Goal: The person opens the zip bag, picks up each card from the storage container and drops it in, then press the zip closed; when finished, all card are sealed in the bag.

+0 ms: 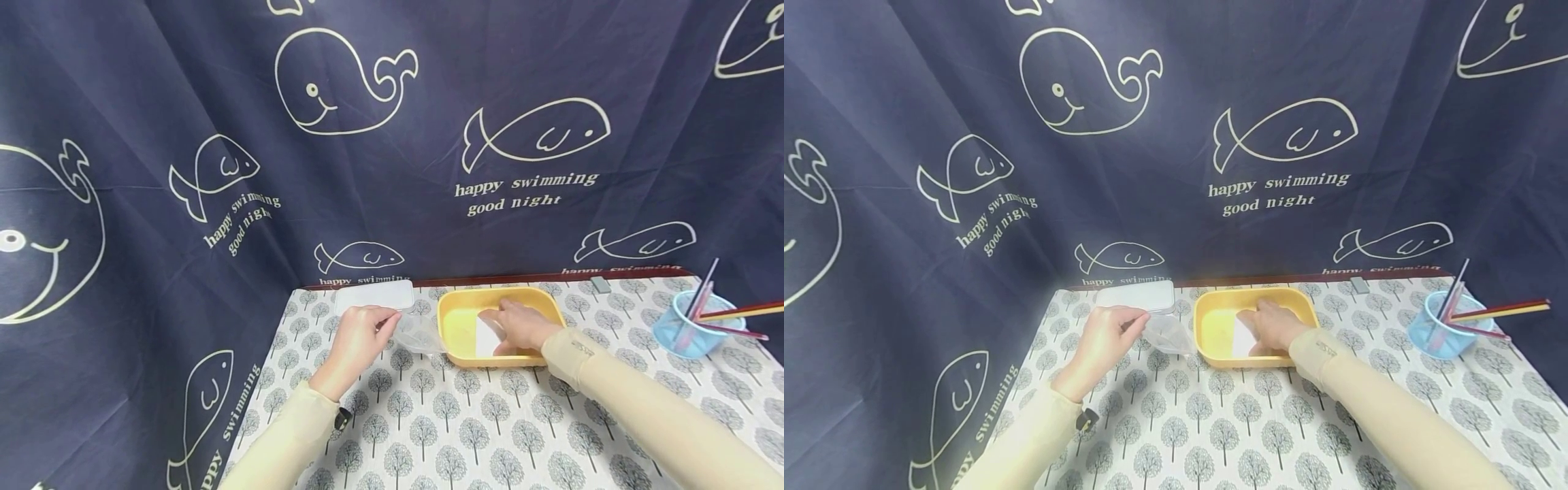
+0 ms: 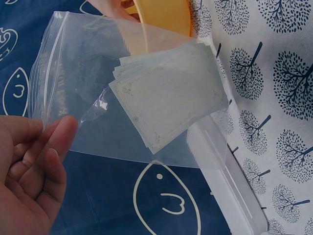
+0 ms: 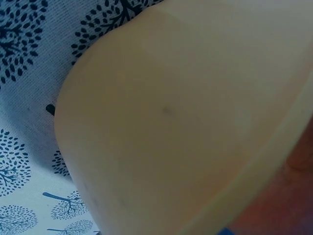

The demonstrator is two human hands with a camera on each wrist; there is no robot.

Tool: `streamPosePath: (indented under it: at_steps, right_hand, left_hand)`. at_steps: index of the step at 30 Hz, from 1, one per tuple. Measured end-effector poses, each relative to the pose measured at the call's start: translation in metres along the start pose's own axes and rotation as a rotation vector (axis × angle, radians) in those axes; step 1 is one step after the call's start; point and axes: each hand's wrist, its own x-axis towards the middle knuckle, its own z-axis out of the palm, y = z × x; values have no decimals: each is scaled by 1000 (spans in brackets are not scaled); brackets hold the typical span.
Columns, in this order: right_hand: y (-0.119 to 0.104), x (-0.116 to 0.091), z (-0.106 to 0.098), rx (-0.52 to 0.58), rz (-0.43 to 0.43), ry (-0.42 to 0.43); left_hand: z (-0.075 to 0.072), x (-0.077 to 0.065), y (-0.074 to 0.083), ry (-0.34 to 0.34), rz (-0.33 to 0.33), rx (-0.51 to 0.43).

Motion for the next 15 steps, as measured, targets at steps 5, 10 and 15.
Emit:
streamPosePath:
  at_steps: [5, 10, 15]
  right_hand:
    - [0, 0, 1, 0, -11, 24]
    - [1, 0, 3, -16, -25, 59]
    - [1, -1, 4, -49, -52, 92]
  left_hand:
    - [0, 0, -1, -1, 2, 2]
    - [0, 0, 0, -5, 2, 1]
    - [0, 0, 1, -9, 0, 1]
